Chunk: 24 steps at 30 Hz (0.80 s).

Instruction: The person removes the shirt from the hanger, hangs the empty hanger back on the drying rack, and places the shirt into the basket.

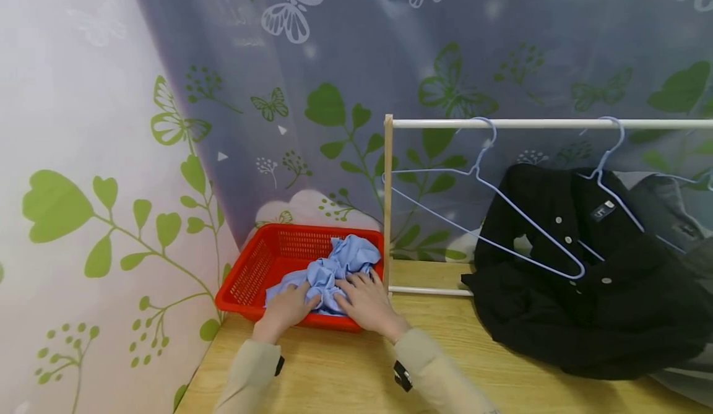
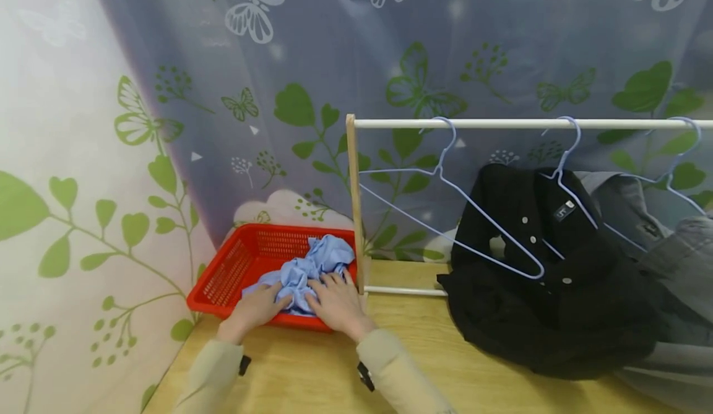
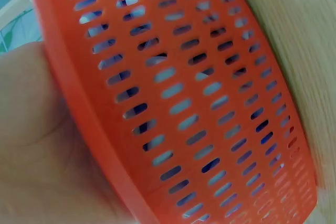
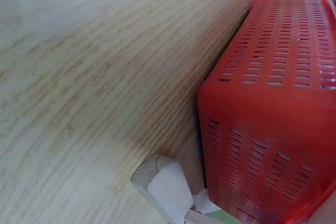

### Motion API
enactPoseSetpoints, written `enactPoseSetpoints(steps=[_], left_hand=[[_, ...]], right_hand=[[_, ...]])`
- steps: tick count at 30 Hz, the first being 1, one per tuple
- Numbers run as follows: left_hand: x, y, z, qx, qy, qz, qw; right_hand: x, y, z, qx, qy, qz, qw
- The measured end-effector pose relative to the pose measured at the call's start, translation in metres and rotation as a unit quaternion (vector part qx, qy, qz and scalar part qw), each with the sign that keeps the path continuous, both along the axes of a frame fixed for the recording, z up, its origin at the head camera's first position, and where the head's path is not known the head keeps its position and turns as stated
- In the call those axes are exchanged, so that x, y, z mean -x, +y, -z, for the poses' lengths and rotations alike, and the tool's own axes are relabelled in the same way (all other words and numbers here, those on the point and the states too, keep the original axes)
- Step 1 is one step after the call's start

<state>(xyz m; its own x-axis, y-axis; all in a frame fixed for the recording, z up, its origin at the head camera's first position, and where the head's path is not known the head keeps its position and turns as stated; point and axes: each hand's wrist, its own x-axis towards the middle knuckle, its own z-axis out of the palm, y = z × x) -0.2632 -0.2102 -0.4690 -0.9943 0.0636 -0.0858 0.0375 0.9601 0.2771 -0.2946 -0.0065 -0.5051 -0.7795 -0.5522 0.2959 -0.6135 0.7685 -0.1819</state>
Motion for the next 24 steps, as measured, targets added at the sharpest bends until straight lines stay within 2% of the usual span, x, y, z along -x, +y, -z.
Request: enactPoseSetpoints(steps=[4, 9, 12, 14, 15, 17, 21, 23, 24], left_hand=[[0.008, 0.005, 0.004, -0.011, -0.026, -0.011, 0.9995], [0.013, 0.007, 0.008, -0.001, -0.019, -0.028, 0.9994], [0.011, 0.009, 0.009, 0.013, 0.034, -0.042, 0.9985], [0.010, 0.013, 0.008, 0.022, 0.097, -0.051, 0.9937], [0.009, 0.016, 0.007, 0.024, 0.137, -0.055, 0.9888], [0.008, 0.021, 0.004, 0.024, 0.224, -0.054, 0.9729], [0.002, 0.031, -0.005, 0.008, 0.381, -0.017, 0.9245], [-0.002, 0.034, -0.008, 0.006, 0.432, 0.013, 0.9017], [-0.005, 0.036, -0.009, 0.005, 0.448, 0.026, 0.8935]], right_hand=[[-0.001, 0.001, 0.000, 0.020, 0.001, 0.016, 1.000], [-0.002, 0.004, 0.002, 0.074, 0.016, 0.016, 0.997], [-0.003, 0.007, 0.002, 0.122, 0.060, 0.005, 0.991], [-0.003, 0.011, 0.000, 0.151, 0.107, 0.001, 0.983], [-0.003, 0.013, -0.002, 0.164, 0.134, 0.000, 0.977], [-0.003, 0.020, -0.007, 0.185, 0.183, 0.000, 0.965], [-0.007, 0.033, -0.025, 0.201, 0.247, 0.006, 0.948], [-0.011, 0.038, -0.034, 0.197, 0.269, 0.003, 0.943], [-0.015, 0.041, -0.039, 0.194, 0.279, -0.001, 0.940]])
